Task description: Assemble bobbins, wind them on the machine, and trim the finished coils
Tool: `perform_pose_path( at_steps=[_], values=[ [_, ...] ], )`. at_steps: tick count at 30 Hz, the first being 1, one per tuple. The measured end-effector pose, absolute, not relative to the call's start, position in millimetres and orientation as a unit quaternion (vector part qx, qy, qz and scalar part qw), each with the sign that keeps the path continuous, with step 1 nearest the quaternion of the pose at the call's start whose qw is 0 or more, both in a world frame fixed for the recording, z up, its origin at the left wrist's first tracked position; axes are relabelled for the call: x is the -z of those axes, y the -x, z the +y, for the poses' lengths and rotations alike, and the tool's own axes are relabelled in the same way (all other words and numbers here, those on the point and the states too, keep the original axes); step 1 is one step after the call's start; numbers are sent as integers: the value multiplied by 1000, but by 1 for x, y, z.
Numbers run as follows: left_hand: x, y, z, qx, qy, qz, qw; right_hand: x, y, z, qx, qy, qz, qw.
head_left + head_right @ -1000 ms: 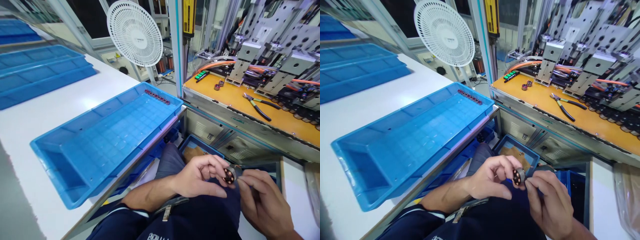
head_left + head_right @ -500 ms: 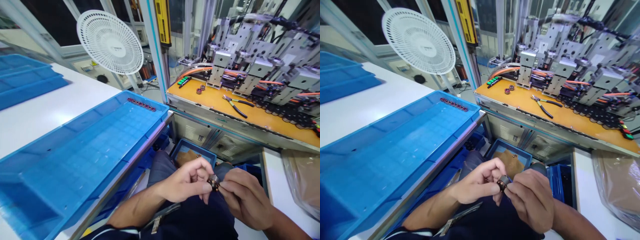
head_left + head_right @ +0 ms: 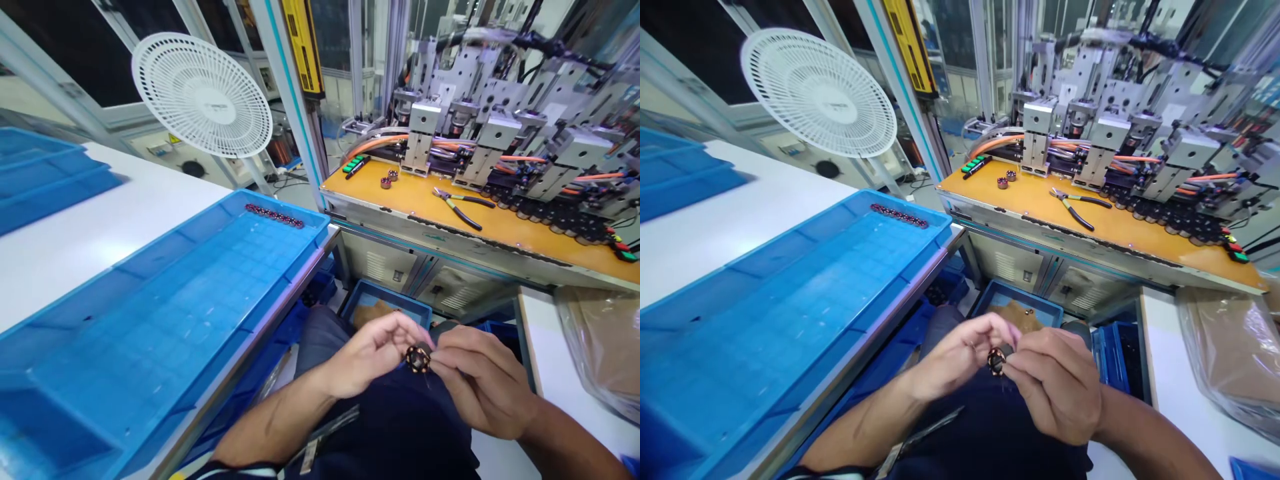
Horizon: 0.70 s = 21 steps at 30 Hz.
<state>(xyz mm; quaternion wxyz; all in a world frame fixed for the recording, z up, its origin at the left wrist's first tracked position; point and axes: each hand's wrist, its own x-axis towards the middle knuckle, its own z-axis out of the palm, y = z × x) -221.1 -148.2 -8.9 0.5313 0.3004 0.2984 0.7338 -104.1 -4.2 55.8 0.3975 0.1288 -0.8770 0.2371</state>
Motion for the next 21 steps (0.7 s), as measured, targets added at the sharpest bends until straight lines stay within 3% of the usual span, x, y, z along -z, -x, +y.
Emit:
perform_pose_path(
  at_steps=[4,17,21],
  values=[
    [9,219,-149,-677,-334,304,580,-55,104,-2,-235,-141,-882,383],
    [11,215,-143,-839,-346,300,295,-45,108,-12,-368,-67,-854,362],
    [10,219,-145,-832,-358,332,266,-36,109,-18,-496,14,-809,316]
  ],
)
